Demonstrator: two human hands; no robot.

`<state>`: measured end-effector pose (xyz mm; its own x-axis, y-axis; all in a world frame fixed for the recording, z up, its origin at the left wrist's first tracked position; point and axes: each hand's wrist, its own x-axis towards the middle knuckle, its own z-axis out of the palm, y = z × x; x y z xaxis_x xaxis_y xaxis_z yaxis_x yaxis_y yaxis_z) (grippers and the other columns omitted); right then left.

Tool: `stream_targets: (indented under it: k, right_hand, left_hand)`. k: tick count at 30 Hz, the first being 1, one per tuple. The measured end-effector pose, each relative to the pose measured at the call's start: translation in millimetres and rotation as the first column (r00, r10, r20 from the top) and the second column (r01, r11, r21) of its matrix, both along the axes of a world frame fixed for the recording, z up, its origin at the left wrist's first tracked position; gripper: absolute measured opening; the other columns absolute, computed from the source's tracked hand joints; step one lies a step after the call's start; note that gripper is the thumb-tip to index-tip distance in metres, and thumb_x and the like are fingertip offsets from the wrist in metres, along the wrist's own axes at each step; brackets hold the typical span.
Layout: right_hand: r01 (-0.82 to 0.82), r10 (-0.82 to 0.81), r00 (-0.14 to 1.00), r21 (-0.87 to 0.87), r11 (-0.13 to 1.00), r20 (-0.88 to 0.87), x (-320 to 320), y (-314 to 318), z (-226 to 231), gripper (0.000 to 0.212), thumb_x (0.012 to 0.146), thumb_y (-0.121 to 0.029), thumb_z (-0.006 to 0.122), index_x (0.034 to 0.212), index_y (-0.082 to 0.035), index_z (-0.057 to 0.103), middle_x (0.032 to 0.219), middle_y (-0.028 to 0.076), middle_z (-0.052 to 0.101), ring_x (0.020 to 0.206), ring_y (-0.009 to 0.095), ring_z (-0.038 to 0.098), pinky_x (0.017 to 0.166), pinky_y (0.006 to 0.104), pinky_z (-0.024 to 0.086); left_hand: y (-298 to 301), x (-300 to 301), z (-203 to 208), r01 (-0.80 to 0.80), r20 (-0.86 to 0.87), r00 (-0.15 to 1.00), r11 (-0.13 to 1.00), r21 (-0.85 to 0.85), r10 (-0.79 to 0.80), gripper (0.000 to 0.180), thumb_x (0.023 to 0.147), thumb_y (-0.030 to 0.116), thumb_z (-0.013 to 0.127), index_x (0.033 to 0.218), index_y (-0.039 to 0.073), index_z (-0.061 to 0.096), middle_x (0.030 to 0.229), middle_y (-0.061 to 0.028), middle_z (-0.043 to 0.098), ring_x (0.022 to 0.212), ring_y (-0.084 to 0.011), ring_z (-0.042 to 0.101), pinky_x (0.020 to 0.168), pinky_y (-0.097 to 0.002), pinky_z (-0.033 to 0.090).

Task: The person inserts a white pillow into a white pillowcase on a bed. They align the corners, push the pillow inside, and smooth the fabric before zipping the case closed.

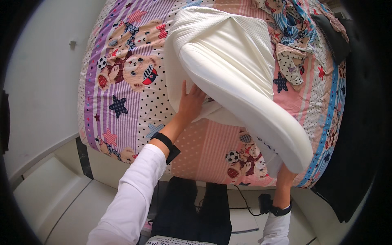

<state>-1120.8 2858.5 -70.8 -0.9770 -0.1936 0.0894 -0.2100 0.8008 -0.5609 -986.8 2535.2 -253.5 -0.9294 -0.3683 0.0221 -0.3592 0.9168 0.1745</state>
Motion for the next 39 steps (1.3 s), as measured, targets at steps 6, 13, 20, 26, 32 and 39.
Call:
stream_targets:
  k: [6, 13, 20, 26, 32, 39]
  right_hand:
    - [0.068, -0.069, 0.998, -0.111, 0.991, -0.009, -25.0, -2.4, 52.6, 0.034, 0.089, -0.010, 0.059, 0.118, 0.006, 0.054, 0.120, 0.014, 0.056, 0.109, 0.023, 0.053, 0.092, 0.0346, 0.040]
    - [-0.276, 0.299, 0.954, -0.338, 0.900, 0.016, -6.2, -70.1, 93.0, 0.046, 0.089, -0.013, 0.060, 0.129, 0.003, 0.044, 0.129, 0.014, 0.050, 0.115, 0.022, 0.050, 0.099, 0.0321, 0.037]
    - [-0.879, 0.883, 0.462, 0.175, 0.444, 0.080, 40.2, -120.8, 75.0, 0.063, 0.063, -0.012, 0.071, 0.125, -0.014, 0.058, 0.081, 0.008, 0.044, 0.074, 0.020, 0.051, 0.064, 0.0304, 0.044]
    - [-0.960, 0.879, 0.277, 0.140, 0.241, 0.387, 77.1, -103.7, 81.0, 0.060, 0.066, -0.008, 0.063, 0.125, -0.016, 0.059, 0.073, 0.007, 0.041, 0.059, 0.021, 0.051, 0.046, 0.0313, 0.041]
    - [-0.894, 0.820, 0.447, 0.214, 0.393, 0.357, 97.9, -70.7, 61.3, 0.059, 0.073, -0.003, 0.056, 0.131, -0.007, 0.049, 0.073, 0.009, 0.042, 0.053, 0.024, 0.050, 0.044, 0.0339, 0.041]
    - [-0.809, 0.764, 0.553, -0.005, 0.587, 0.332, 149.8, -61.7, 73.1, 0.041, 0.073, -0.011, 0.063, 0.112, 0.002, 0.055, 0.077, 0.014, 0.049, 0.061, 0.033, 0.057, 0.049, 0.0382, 0.044]
  left_hand:
    - [-0.7, -36.7, 20.2, -0.091, 0.020, 0.996, 0.897, 0.433, 0.091, 0.062, 0.076, 0.008, 0.063, 0.135, 0.016, 0.043, 0.122, -0.0203, 0.050, 0.098, -0.0310, 0.057, 0.077, -0.0408, 0.051]
    - [9.9, -37.8, 38.7, -0.146, 0.024, 0.988, 0.870, 0.472, 0.153, 0.036, 0.077, 0.009, 0.063, 0.112, 0.005, 0.056, 0.090, -0.0161, 0.060, 0.091, -0.0317, 0.057, 0.072, -0.0421, 0.049]
    - [55.4, 99.4, 119.2, 0.039, -0.126, 0.963, 0.341, 0.939, 0.237, 0.072, 0.069, 0.033, 0.071, 0.125, -0.002, 0.043, 0.116, -0.0182, 0.048, 0.109, -0.0364, 0.044, 0.094, -0.0483, 0.033]
    - [36.4, 141.7, 102.4, -0.216, -0.150, 0.923, 0.799, 0.562, 0.355, 0.053, 0.075, 0.025, 0.066, 0.118, 0.000, 0.048, 0.117, -0.0186, 0.046, 0.108, -0.0345, 0.045, 0.092, -0.0456, 0.036]
    - [3.6, 110.6, 173.8, -0.114, -0.227, 0.939, 0.858, 0.501, 0.257, 0.010, 0.077, 0.008, 0.057, 0.084, 0.001, 0.056, 0.082, -0.0112, 0.054, 0.069, -0.0277, 0.055, 0.059, -0.0374, 0.045]
    - [58.0, 140.0, 227.0, 0.087, -0.278, 0.959, 0.877, 0.473, 0.055, 0.020, 0.077, 0.017, 0.060, 0.088, 0.001, 0.058, 0.080, -0.0142, 0.059, 0.071, -0.0303, 0.060, 0.060, -0.0390, 0.048]
